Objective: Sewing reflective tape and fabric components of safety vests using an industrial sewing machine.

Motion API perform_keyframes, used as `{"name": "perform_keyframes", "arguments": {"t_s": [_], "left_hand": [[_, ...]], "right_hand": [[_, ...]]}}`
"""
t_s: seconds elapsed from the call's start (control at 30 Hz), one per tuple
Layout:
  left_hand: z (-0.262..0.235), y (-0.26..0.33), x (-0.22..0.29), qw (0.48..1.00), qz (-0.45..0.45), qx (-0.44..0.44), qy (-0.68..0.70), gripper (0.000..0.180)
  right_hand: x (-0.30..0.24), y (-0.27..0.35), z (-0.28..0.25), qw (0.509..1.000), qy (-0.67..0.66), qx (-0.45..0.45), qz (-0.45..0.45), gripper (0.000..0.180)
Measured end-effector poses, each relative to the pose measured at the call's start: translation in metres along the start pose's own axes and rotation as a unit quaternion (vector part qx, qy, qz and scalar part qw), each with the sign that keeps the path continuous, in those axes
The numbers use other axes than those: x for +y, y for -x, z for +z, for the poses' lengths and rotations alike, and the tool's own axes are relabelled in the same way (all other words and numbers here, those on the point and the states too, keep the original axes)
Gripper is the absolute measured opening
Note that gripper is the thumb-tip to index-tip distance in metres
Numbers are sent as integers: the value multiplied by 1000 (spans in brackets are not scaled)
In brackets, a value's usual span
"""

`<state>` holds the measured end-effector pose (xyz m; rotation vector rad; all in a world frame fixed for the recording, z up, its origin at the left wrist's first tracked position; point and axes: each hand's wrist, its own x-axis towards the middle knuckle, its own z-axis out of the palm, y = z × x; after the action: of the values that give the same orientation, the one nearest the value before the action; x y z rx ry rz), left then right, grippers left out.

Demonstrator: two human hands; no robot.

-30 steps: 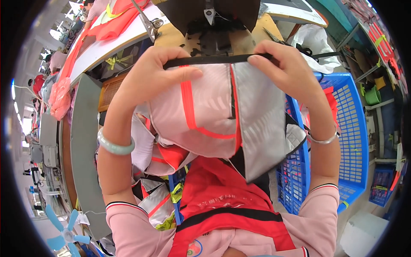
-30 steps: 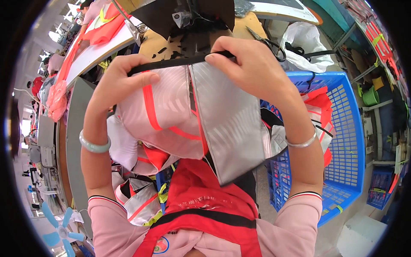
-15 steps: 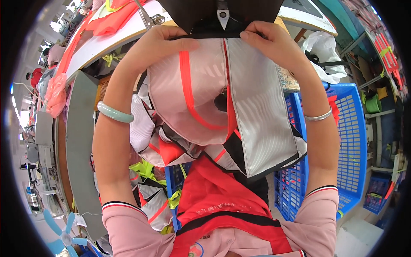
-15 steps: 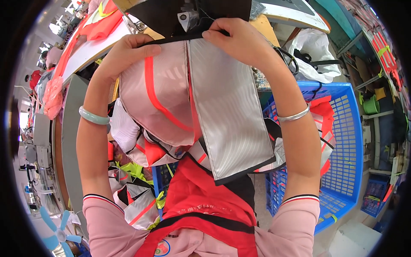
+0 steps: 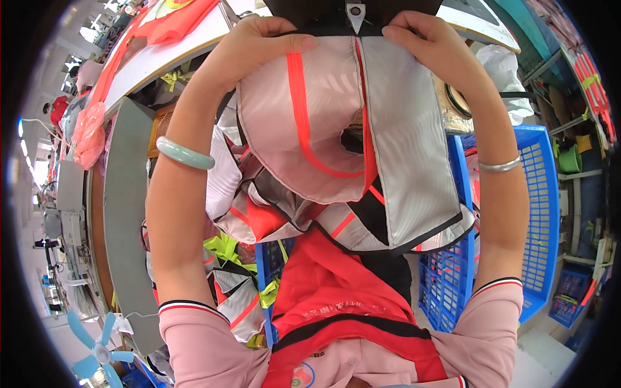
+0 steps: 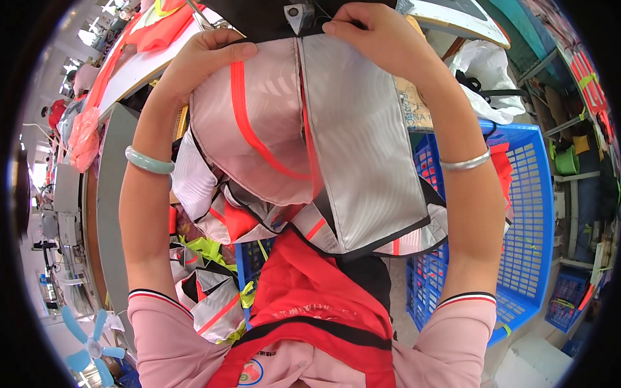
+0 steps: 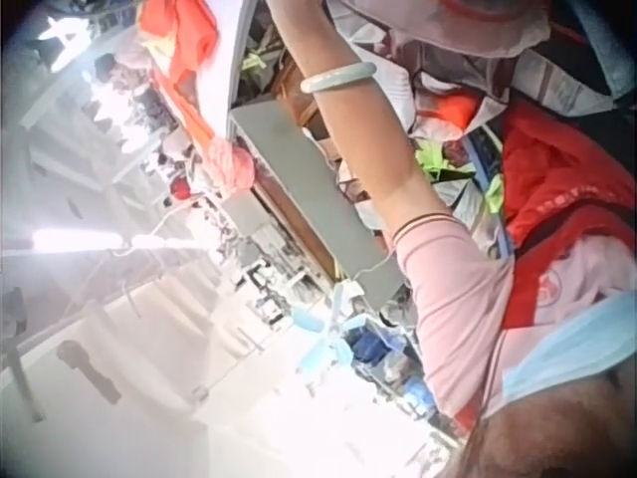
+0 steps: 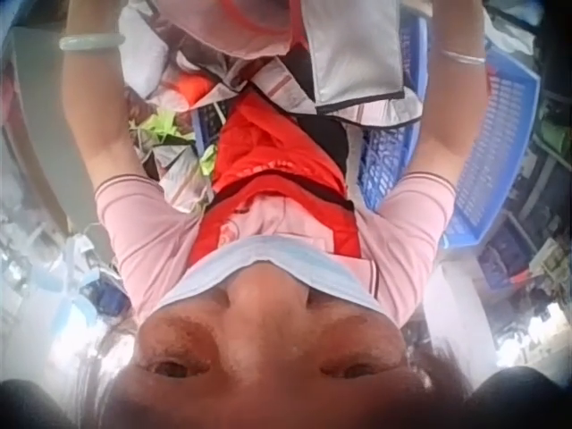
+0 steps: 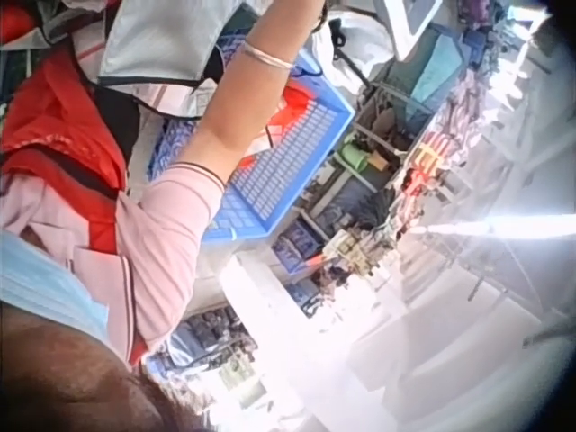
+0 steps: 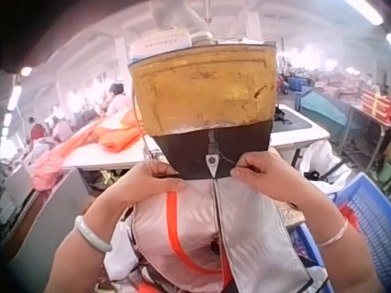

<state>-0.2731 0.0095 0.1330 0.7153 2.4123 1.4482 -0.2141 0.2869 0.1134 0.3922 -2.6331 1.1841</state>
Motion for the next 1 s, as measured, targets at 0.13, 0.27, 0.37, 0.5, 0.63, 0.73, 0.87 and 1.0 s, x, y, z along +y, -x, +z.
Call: {"name": "perform_keyframes", "arguments": {"t_s": [0.13, 0.27, 0.37, 0.5, 0.63, 0.73, 0.87, 1.0], "left_hand": [[-1, -5, 0, 1000, 15, -8, -25, 35], [-12, -2, -4, 994, -4, 59, -96, 33], [-17, 31, -2, 995, -34, 22, -96, 29], [-5, 81, 15, 985, -10, -113, -132, 38], [62, 75, 67, 939, 97, -250, -213, 43], [87, 81, 68, 936, 109, -259, -213, 45], [117, 72, 85, 929, 136, -325, -116, 39], [119, 75, 54, 946, 57, -318, 9, 38]], "right_hand": [[8, -2, -3, 1000, 16, 15, -4, 23], [24, -4, -38, 994, -19, 98, 46, 25], [-3, 58, -71, 995, -4, 8, 98, 29], [-8, 174, -115, 984, 74, -1, 159, 18], [-86, 214, -96, 955, 239, 157, 74, 21], [-142, 180, 4, 953, 196, -53, -224, 28], [-145, 167, 43, 923, 354, -75, -130, 27], [-123, 169, 50, 893, 415, -97, -144, 17]]}}
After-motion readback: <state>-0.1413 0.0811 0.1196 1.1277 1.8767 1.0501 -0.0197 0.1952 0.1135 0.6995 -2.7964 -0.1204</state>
